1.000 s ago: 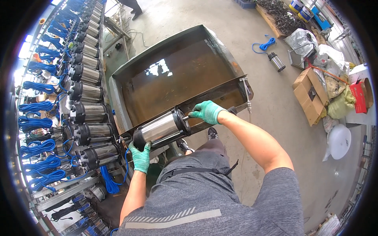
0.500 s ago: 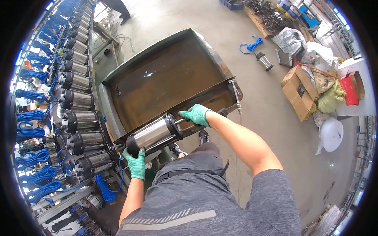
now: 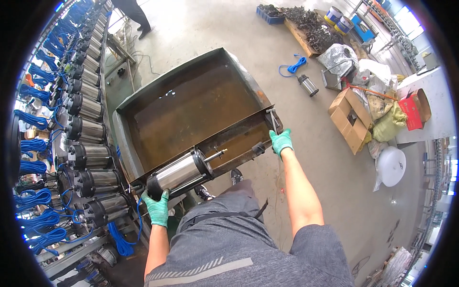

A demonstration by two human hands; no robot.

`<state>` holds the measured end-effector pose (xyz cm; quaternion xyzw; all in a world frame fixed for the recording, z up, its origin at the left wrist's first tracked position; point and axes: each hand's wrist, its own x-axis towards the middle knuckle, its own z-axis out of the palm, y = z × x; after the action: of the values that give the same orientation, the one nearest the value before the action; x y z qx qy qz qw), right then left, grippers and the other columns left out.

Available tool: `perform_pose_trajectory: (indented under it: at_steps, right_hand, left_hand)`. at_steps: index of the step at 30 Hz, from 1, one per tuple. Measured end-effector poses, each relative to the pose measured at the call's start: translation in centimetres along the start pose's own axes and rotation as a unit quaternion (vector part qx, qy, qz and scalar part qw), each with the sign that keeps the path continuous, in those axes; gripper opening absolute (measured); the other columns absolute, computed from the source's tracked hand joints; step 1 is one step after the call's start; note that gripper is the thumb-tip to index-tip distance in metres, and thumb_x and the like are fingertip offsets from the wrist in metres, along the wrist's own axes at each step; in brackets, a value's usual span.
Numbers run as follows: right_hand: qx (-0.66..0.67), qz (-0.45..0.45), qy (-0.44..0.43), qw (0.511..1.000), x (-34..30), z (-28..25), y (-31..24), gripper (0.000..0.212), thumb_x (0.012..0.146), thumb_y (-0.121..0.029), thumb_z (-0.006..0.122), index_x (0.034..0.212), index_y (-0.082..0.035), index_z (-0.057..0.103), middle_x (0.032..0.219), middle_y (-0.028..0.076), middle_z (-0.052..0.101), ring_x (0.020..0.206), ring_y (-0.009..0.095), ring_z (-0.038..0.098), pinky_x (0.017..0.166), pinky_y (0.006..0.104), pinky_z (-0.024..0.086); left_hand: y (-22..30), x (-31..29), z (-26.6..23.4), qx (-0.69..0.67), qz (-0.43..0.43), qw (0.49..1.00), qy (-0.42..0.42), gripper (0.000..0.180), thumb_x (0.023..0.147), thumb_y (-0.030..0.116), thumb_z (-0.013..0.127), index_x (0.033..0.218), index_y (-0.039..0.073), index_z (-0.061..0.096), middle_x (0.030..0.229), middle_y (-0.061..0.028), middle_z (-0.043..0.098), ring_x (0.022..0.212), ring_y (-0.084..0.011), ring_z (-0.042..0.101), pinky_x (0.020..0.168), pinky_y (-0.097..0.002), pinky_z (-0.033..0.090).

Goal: The person picks up a submersible pump by hand, attaches a blue power cable, and then lowers the pump into a testing tank filled with water.

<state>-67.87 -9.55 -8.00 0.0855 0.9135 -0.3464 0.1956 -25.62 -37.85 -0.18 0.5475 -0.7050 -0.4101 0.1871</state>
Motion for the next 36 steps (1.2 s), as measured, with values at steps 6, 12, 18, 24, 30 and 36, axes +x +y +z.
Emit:
perform_pose_trajectory:
  at_steps: [6,12,18,24,30,36]
  right_hand:
    - [0.235,0.070,-0.160,0.956,3.8,-1.8,-7.7,0.053,0.096,-0.034,0.067,0.137,-0.012,0.042,0.083,0.008,0.061,0.058,0.017,0.055,0.048,0.0356,0.046]
    - [0.116,-0.141,-0.170,0.968,-2.3,-1.7,-12.0,0.034,0.098,-0.031,0.065,0.122,-0.011,0.053,0.083,0.002,0.057,0.067,0.012,0.050,0.059,0.0320,0.046]
    - [0.174,-0.058,-0.360,0.915,-8.7,-0.1,-12.3,0.006,0.094,-0.016,0.059,0.096,-0.011,0.057,0.071,-0.001,0.053,0.056,0.008,0.046,0.046,0.0262,0.038]
    - [0.257,0.034,-0.439,0.860,-10.1,3.1,-10.4,0.015,0.094,-0.018,0.048,0.086,-0.015,0.061,0.065,-0.002,0.053,0.044,0.008,0.039,0.038,0.0246,0.027]
    - [0.275,0.040,-0.457,0.845,-10.3,3.5,-10.3,0.021,0.095,-0.017,0.046,0.084,-0.014,0.062,0.063,-0.001,0.054,0.043,0.007,0.039,0.038,0.0245,0.026]
    - [0.273,0.033,-0.438,0.856,-10.7,4.1,-10.2,0.022,0.095,-0.017,0.045,0.080,-0.013,0.061,0.062,-0.002,0.052,0.044,0.006,0.042,0.038,0.0234,0.028]
  left_hand:
    - [1.2,0.1,-0.1,0.000,-0.018,1.000,-0.016,0.082,0.079,0.017,0.088,0.138,-0.002,0.033,0.130,-0.0165,0.050,0.119,-0.0258,0.050,0.106,-0.0348,0.039]
    - [1.1,-0.1,-0.2,-0.029,-0.009,1.000,-0.005,0.078,0.077,0.016,0.089,0.133,-0.001,0.038,0.124,-0.0149,0.055,0.113,-0.0247,0.053,0.103,-0.0346,0.042]
    - [1.4,0.4,-1.0,-0.002,-0.008,1.000,-0.018,0.075,0.075,0.021,0.092,0.128,-0.002,0.044,0.119,-0.0157,0.058,0.108,-0.0252,0.056,0.099,-0.0349,0.046]
    - [2.4,1.0,-1.2,0.001,-0.035,0.999,-0.020,0.065,0.074,0.014,0.091,0.116,0.001,0.044,0.106,-0.0104,0.062,0.096,-0.0208,0.059,0.088,-0.0341,0.050]
    - [3.7,1.1,-1.5,0.043,-0.052,0.997,-0.029,0.064,0.074,0.014,0.091,0.113,0.004,0.042,0.092,-0.0086,0.061,0.062,-0.0154,0.055,0.052,-0.0312,0.048]
    - [3.8,1.2,-1.8,0.035,-0.064,0.997,-0.039,0.066,0.072,0.017,0.092,0.113,0.002,0.043,0.091,-0.0093,0.062,0.067,-0.0164,0.054,0.060,-0.0321,0.047]
